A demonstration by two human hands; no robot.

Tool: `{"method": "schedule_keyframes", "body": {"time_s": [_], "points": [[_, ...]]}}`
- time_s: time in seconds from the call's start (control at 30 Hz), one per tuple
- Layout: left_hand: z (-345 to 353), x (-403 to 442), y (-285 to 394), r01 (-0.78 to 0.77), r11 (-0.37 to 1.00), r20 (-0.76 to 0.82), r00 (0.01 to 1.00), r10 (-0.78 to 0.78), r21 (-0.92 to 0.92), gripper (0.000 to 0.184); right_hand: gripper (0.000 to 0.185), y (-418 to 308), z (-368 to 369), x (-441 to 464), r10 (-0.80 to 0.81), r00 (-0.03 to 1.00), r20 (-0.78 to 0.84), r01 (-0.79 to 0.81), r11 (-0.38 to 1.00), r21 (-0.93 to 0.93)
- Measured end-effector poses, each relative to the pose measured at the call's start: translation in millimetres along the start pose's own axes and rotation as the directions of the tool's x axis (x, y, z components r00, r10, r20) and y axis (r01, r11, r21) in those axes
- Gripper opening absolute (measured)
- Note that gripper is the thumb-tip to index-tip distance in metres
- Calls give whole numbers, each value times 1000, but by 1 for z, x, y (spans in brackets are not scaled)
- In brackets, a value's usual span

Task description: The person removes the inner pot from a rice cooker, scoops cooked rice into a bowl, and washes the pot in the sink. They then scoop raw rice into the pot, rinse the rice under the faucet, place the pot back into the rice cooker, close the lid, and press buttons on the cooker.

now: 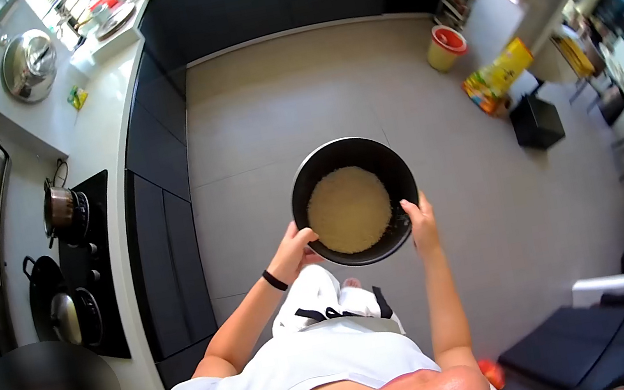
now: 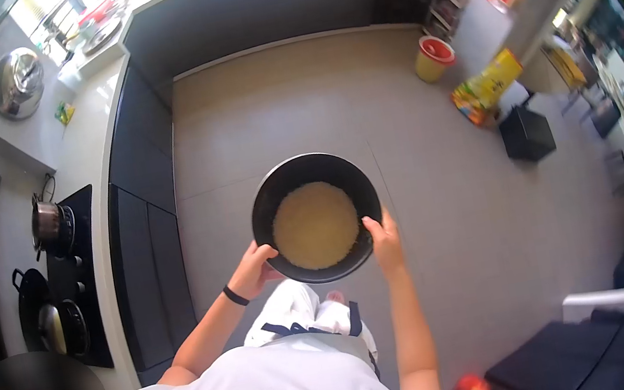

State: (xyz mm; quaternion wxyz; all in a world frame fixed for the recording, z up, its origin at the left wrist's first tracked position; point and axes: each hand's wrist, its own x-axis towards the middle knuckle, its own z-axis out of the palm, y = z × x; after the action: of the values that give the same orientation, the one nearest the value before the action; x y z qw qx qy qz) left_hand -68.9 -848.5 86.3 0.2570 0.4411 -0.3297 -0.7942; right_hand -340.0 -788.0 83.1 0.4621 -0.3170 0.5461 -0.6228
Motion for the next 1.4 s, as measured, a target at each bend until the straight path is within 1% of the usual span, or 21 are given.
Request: {"method": "schedule_keyframes", "body": {"time_s": [0.1,0.17,0.23,0.27,0.37,0.4,0.5,0.53,0.63,0.73,0.8,0.83,0.9,0.97,1.0,1.1,1.13,1.23,1.27,1.37,1.4], "points": [[-28,73,58,-81,994,-80,994,76,-68,44,49,-11,54,130,-58,987,153,63,998,-26],[-33,136,107,-92,993,-149,986,80,-72,42,50,-10,76,227,-96,978,185,126,979,-158],[-49,200,143,-77,997,-193,978,73,-14,42,51,-20,101,302,-81,980,180,126,959,-255],[-66,238,161,-48,999,-162,986,49,6,43,53,-31,116,333,-9,993,119,41,964,-263],[-70,318,255,-57,998,-200,978,63,39,44,54,-21,137,453,-234,965,119,260,907,-332],[-73,354,280,-28,999,-155,987,33,37,45,55,-46,143,483,-176,980,96,200,892,-405],[-55,456,353,-5,996,-66,998,11,86,59,55,-70,130,592,-220,975,28,215,909,-357],[-47,489,376,18,995,-50,999,-13,94,59,53,-73,123,628,-250,968,8,238,912,-333],[-22,592,445,20,998,-45,999,-17,58,47,53,-87,105,741,-243,970,-17,221,906,-361],[-14,713,506,13,1000,38,999,-14,26,54,53,-96,94,868,-213,976,-46,184,920,-345],[-5,787,543,-5,1000,110,994,6,-14,56,53,-108,84,954,-241,970,-30,214,908,-361],[6,817,561,-38,998,42,998,40,-48,53,53,-115,83,1001,-288,958,-14,263,894,-363],[21,877,606,11,999,-15,1000,-11,-47,37,53,-129,80,1079,-299,954,15,285,891,-354],[22,928,662,-1,998,10,1000,1,-70,38,52,-159,91,1156,-273,961,54,274,898,-345],[28,956,685,-1,995,25,1000,3,-96,38,52,-172,96,1196,-306,950,64,309,892,-329],[37,1036,756,1,988,107,994,16,-156,46,52,-193,97,1314,-321,939,125,344,872,-349],[39,1066,778,-12,988,90,996,26,-152,49,51,-208,102,1347,-283,948,144,317,878,-358],[57,1150,848,-28,980,131,990,54,-197,50,50,-209,97,1473,-350,921,170,386,876,-289],[66,1177,871,0,973,153,988,37,-232,47,49,-211,88,1512,-312,933,181,356,875,-329],[59,1288,923,-18,989,130,991,37,-149,42,45,-223,97,1631,-328,925,194,374,881,-290],[61,1314,958,-8,982,132,991,33,-189,37,44,-226,101,1671,-318,928,192,363,887,-287]]}}
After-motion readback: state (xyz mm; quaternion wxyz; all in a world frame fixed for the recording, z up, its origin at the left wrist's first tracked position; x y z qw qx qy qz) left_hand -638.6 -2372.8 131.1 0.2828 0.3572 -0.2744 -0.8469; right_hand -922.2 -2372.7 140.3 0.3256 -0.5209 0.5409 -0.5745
